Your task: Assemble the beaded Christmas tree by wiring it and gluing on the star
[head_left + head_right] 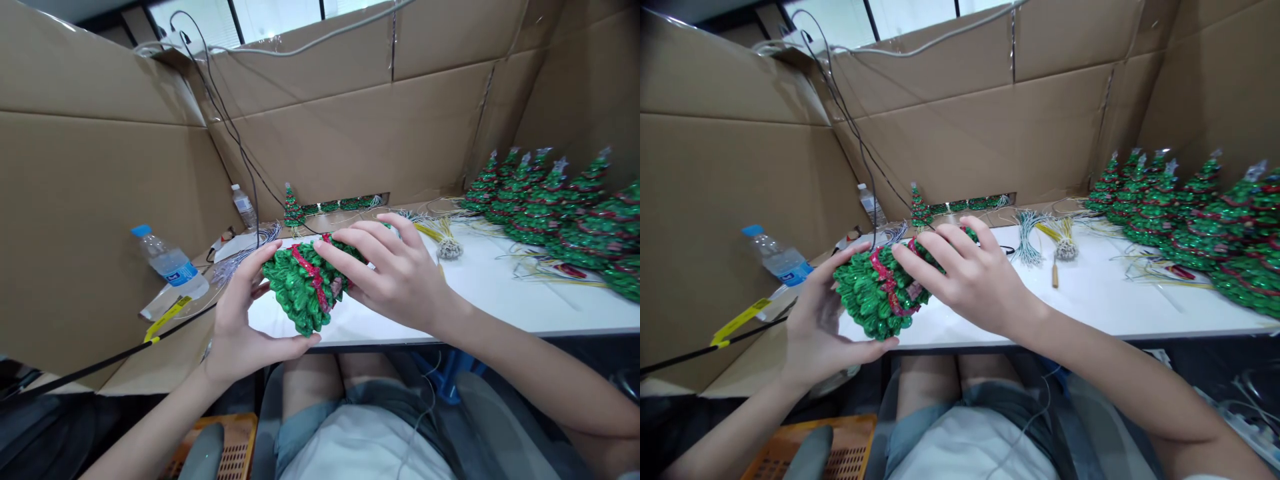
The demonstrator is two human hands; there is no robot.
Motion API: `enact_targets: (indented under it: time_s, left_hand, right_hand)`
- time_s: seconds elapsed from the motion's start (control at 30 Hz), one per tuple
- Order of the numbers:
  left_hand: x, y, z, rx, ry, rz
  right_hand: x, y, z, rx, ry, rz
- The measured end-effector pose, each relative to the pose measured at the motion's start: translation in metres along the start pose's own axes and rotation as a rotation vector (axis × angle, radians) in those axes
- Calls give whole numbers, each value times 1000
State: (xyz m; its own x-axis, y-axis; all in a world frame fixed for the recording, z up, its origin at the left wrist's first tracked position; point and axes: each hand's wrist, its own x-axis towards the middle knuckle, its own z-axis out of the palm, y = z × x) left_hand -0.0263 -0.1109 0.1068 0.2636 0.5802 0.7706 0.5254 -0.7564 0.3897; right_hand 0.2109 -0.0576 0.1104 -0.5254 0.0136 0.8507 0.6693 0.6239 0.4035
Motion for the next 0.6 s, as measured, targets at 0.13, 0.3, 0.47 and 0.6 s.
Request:
enact_targets:
  time_s: [0.13,0.3,0.47,0.6]
  left_hand:
    - [3,-7,1,-222,-4,-57]
    - [2,-15,3,-412,33,-223]
    - [-3,-15,3,-485,57,-313]
    - [-5,-14,3,-449,94,-289]
  right_hand:
    - [5,6,-4,43,-52,-63]
    - [9,11,-7,104,-29,-72]
    - [3,18,-11,177,-15,-67]
    - [-9,29,-10,311,-12,28]
